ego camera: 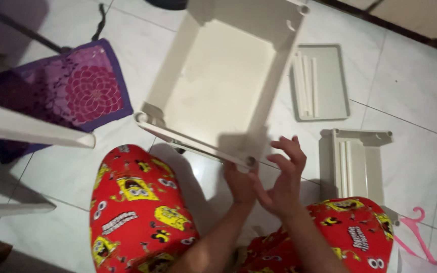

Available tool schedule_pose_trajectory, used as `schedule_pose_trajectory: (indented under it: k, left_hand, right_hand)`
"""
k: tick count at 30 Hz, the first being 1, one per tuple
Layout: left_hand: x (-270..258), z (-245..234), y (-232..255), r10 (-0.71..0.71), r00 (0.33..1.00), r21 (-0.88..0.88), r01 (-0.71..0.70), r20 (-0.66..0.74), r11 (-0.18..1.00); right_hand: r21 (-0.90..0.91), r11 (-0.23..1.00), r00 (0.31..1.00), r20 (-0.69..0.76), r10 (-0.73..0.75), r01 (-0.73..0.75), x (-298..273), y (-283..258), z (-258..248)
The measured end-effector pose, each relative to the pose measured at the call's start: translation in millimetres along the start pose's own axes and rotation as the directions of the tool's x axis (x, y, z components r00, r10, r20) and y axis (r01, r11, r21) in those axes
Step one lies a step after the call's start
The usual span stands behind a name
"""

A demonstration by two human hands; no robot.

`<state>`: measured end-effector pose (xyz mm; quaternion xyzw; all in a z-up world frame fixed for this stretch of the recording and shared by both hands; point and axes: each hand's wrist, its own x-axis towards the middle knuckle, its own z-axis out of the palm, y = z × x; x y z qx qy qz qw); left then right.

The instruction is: The person assembles a small plastic storage unit by inserting white plastic rods into the corners of rectangular trays and attaching black caster wheels to the bottom. The person works on the floor, connecting multiple trays to form a stacked structure.

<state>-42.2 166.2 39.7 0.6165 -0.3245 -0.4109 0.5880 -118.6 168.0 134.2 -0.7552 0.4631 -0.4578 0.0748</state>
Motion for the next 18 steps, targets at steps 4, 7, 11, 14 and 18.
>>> schedule_pose_trajectory:
  k: [4, 7, 11, 14, 18]
  left_hand:
    - [-5.3, 14.6, -12.2, 0.147, 0.989, 0.029, -0.147, 0.020, 0.989]
    - [-3.1, 12.4, -30.1, 0.251, 0.968, 0.104, -0.252, 0.026, 0.962]
    - [6.1, 6.5, -48.7, 0.279, 0.959, 0.088, -0.282, 0.041, 0.955]
    - [7.3, -0.6, -55.2, 0.259, 0.955, 0.239, -0.289, 0.148, 0.927]
    - [10.7, -15.5, -53.9, 0.267, 0.931, 0.091, -0.297, 0.248, 0.951]
  right_hand:
    - [0.006, 0.981, 0.970, 0.148, -0.195, 0.196, 34.4, 9.2, 10.4]
    - [0.049, 0.951, 0.935, 0.177, -0.308, 0.305, 39.6, 17.6, 12.5]
    - [-0.055, 0.931, 0.922, 0.172, -0.348, 0.362, 32.6, 20.7, 15.9]
    - [-0.039, 0.921, 0.912, 0.157, -0.379, 0.389, 28.1, 19.8, 19.5]
    - [-0.024, 0.934, 0.923, 0.165, -0.349, 0.357, 27.2, 15.9, 20.3]
